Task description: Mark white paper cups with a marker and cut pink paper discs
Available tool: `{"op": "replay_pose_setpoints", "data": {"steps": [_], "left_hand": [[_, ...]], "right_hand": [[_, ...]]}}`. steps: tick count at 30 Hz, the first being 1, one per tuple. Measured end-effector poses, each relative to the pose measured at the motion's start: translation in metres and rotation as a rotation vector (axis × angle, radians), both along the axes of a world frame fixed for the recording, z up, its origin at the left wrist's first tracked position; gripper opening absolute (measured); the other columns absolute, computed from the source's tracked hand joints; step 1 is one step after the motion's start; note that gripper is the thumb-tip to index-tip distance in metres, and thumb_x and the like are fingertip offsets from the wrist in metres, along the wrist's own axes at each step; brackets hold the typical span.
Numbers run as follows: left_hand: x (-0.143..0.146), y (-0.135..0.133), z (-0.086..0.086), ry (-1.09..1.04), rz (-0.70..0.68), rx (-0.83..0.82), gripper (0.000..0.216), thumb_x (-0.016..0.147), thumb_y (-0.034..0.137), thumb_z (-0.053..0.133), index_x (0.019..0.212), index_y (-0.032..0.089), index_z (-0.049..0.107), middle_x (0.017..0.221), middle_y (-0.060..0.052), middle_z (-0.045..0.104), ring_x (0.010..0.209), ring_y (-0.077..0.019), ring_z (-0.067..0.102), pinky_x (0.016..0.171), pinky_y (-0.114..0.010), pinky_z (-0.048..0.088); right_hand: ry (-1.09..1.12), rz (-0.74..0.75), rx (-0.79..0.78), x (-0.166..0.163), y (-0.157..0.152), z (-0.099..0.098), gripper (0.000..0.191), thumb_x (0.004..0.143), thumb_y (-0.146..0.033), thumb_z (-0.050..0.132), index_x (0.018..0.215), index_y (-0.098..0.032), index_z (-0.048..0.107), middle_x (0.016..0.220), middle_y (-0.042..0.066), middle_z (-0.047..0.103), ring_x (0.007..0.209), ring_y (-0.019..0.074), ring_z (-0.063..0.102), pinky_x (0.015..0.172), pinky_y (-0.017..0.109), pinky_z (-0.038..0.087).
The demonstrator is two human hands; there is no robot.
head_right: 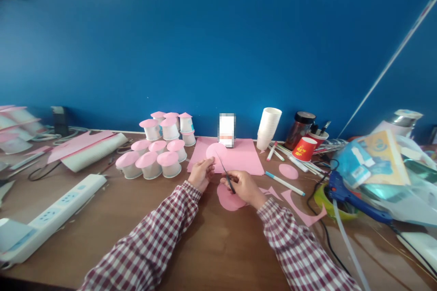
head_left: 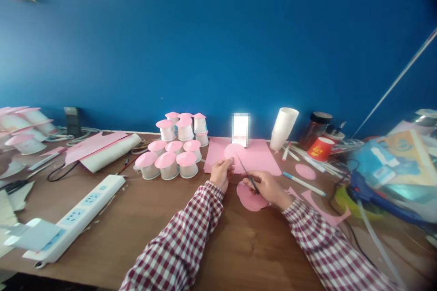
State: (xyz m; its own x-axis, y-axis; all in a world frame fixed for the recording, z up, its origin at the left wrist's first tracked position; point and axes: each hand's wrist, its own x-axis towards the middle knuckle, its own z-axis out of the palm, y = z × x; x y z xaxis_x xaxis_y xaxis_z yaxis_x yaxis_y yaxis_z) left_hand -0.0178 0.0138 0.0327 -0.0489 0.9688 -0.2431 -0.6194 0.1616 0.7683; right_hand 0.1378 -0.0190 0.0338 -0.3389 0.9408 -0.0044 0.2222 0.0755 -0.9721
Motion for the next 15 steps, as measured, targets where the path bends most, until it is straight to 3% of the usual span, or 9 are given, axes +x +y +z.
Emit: {"op": "replay_pose_setpoints", "data": {"steps": [5, 10, 12, 15], "left_hand": [[-0.001, 0.002, 0.0, -0.009, 0.008, -0.007, 0.02, 0.064, 0.021, 0.073, 0.069, 0.01, 0.056, 0.061, 0.001, 0.056, 0.047, -0.0024, 0.05, 0.039, -0.011, 0.038], [-0.005, 0.003, 0.002, 0.004, 0.05, 0.002, 0.019, 0.065, 0.022, 0.071, 0.07, 0.011, 0.056, 0.064, 0.001, 0.056, 0.048, -0.002, 0.05, 0.04, -0.012, 0.038], [-0.007, 0.004, 0.001, 0.013, 0.075, 0.0, 0.021, 0.064, 0.023, 0.072, 0.071, 0.012, 0.056, 0.065, 0.002, 0.056, 0.048, -0.0017, 0.05, 0.041, -0.012, 0.037], [-0.008, 0.005, 0.0, 0.033, 0.083, 0.002, 0.023, 0.061, 0.023, 0.073, 0.071, 0.013, 0.055, 0.066, 0.002, 0.056, 0.048, -0.0015, 0.049, 0.04, -0.011, 0.036]], "right_hand": [[-0.042, 0.013, -0.002, 0.001, 0.0, 0.002, 0.044, 0.071, -0.047, 0.063, 0.098, -0.012, 0.061, 0.063, 0.0, 0.057, 0.054, 0.0101, 0.049, 0.051, 0.024, 0.043], [-0.307, 0.053, 0.178, 0.017, 0.0, 0.011, 0.035, 0.07, -0.043, 0.065, 0.095, -0.018, 0.06, 0.07, 0.0, 0.062, 0.061, 0.013, 0.054, 0.055, 0.023, 0.041], [-0.465, -0.052, 0.235, 0.029, 0.004, 0.013, 0.039, 0.068, -0.043, 0.067, 0.097, -0.02, 0.056, 0.068, -0.001, 0.062, 0.058, 0.0133, 0.054, 0.052, 0.023, 0.038], [-0.736, -0.326, 0.374, 0.049, 0.013, 0.012, 0.029, 0.07, -0.043, 0.064, 0.084, -0.021, 0.053, 0.067, 0.0, 0.061, 0.057, 0.0141, 0.053, 0.05, 0.023, 0.033]]}}
